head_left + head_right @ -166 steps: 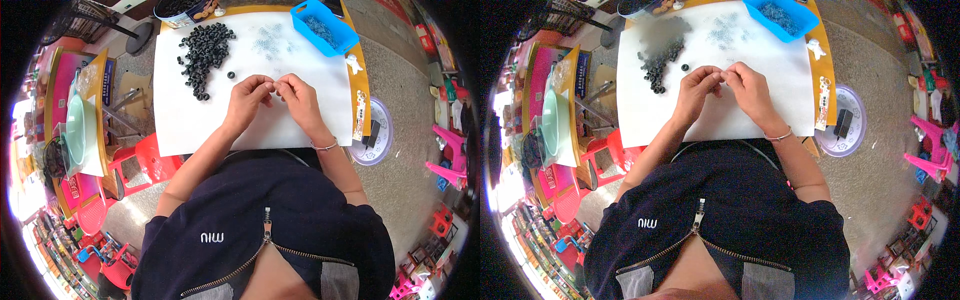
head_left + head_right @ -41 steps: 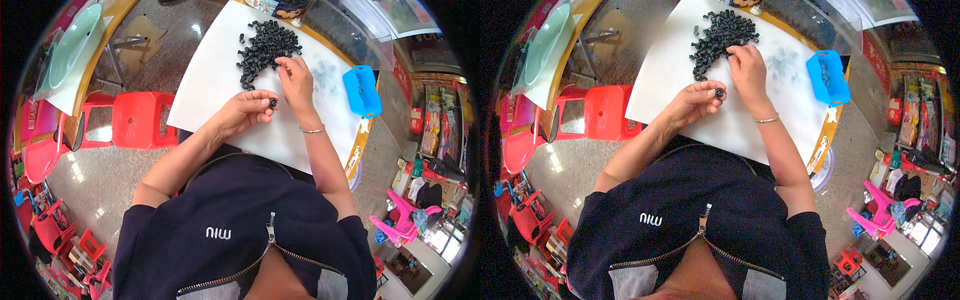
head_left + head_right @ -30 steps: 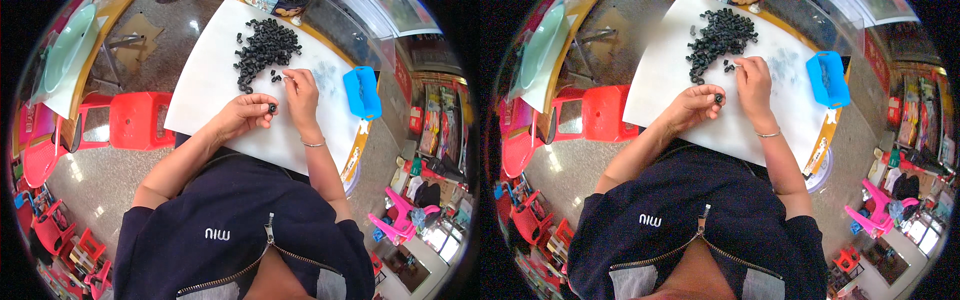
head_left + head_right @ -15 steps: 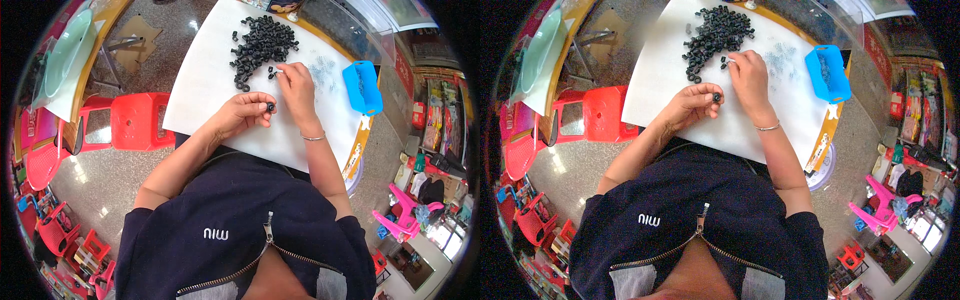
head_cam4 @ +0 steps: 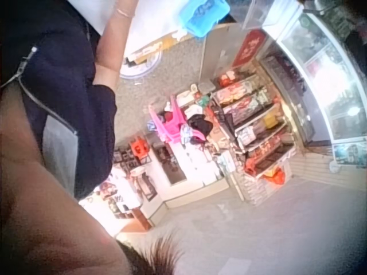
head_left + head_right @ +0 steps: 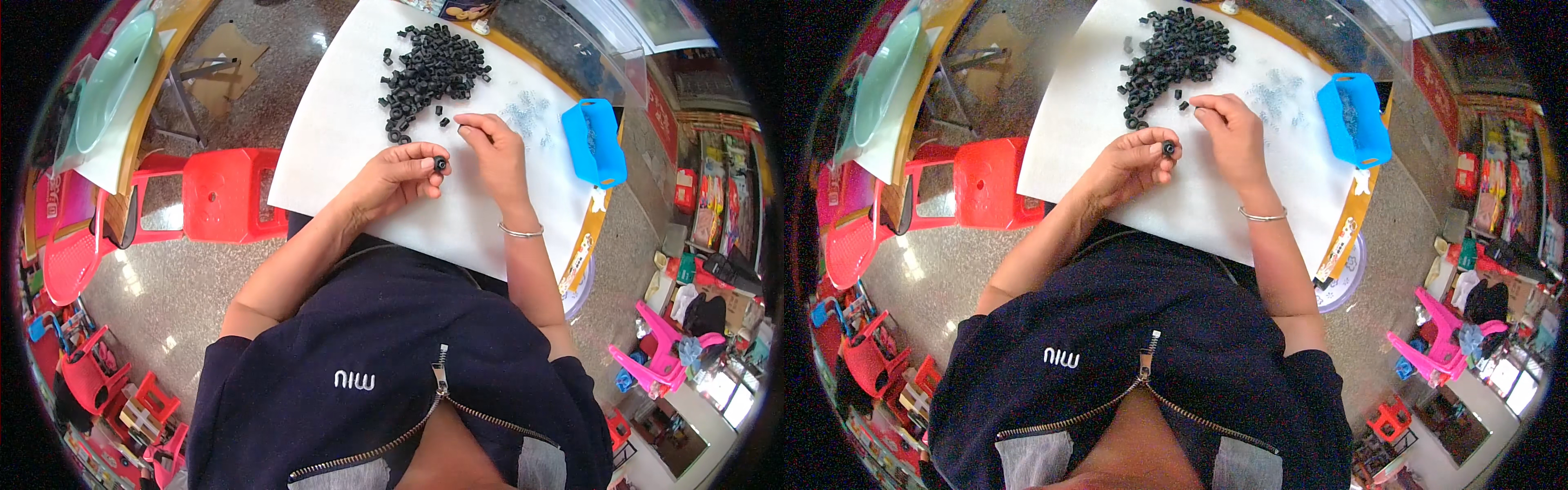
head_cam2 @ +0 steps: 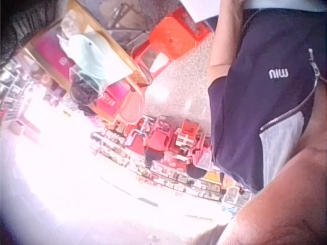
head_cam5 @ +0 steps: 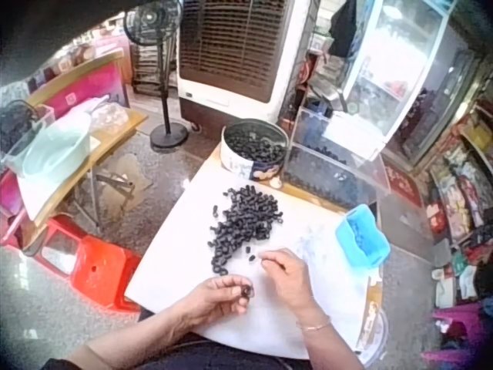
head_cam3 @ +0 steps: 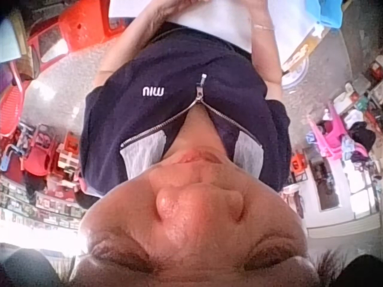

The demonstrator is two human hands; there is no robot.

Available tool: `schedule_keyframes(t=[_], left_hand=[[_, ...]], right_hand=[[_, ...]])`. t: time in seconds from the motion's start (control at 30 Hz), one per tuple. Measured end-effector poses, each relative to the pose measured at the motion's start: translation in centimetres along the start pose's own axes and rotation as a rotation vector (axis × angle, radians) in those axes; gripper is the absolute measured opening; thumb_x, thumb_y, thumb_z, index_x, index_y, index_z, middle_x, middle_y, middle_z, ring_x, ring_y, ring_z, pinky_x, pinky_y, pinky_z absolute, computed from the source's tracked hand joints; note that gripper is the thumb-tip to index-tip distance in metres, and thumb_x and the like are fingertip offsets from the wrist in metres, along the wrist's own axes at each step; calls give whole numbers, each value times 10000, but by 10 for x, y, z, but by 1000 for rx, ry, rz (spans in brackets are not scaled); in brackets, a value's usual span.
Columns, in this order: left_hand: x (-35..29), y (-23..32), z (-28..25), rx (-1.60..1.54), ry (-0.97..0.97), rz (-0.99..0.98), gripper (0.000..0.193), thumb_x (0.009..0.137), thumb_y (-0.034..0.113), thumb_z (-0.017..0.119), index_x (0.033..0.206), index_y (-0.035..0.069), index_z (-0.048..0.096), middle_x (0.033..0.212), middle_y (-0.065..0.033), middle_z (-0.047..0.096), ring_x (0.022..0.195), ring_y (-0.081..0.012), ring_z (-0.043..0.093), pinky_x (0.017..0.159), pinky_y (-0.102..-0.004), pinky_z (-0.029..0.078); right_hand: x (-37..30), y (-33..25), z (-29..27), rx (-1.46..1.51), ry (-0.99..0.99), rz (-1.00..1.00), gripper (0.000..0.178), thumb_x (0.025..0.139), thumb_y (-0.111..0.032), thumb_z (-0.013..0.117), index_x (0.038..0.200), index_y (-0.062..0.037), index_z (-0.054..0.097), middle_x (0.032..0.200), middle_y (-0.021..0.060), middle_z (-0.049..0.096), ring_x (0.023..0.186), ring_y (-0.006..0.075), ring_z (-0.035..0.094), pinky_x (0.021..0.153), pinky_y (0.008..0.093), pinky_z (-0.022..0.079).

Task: Manually assembling small black plastic components with blue inserts on a workspace.

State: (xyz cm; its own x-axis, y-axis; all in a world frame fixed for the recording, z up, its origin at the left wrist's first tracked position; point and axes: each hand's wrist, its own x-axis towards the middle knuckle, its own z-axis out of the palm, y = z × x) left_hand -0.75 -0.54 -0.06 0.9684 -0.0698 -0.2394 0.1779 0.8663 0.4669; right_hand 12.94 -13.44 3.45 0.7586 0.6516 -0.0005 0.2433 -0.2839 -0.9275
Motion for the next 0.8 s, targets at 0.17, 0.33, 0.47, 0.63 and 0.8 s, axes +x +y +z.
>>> schedule_keyframes(t=[0.17,0.33,0.47,0.63,0.8], left_hand=[[2,0,-2,-32,-5,36,256,909,123,563,1131,0,529,985,-89,583,777,-121,585,713,-250,517],[3,-1,-2,-51,7,57,257,918,129,555,1138,-3,532,983,-92,588,781,-121,588,709,-244,519],[4,-2,-1,-38,16,71,265,917,127,559,1142,-11,536,958,-86,599,780,-114,598,705,-234,528],[3,-5,3,-33,37,76,276,915,113,558,1155,-23,536,892,-67,611,765,-107,609,695,-220,539],[1,-5,6,-52,80,80,235,920,69,537,1130,-33,557,893,-69,626,741,-113,629,716,-217,544]], right_hand=[[-18,-1,-3,634,-107,277,182,824,-71,636,989,5,650,782,1,600,691,73,512,654,205,418],[-33,-9,1,619,-79,201,194,820,-58,641,1001,11,638,787,7,603,687,71,509,655,203,418],[-39,-19,3,518,-48,128,185,824,-40,638,1004,5,640,818,14,621,744,68,543,678,211,444],[-45,-30,8,334,-29,97,158,836,-24,630,989,6,658,888,30,650,802,84,583,718,229,474],[-48,-30,7,140,7,-95,163,826,-11,630,984,-11,674,890,60,661,778,113,602,709,239,482]])
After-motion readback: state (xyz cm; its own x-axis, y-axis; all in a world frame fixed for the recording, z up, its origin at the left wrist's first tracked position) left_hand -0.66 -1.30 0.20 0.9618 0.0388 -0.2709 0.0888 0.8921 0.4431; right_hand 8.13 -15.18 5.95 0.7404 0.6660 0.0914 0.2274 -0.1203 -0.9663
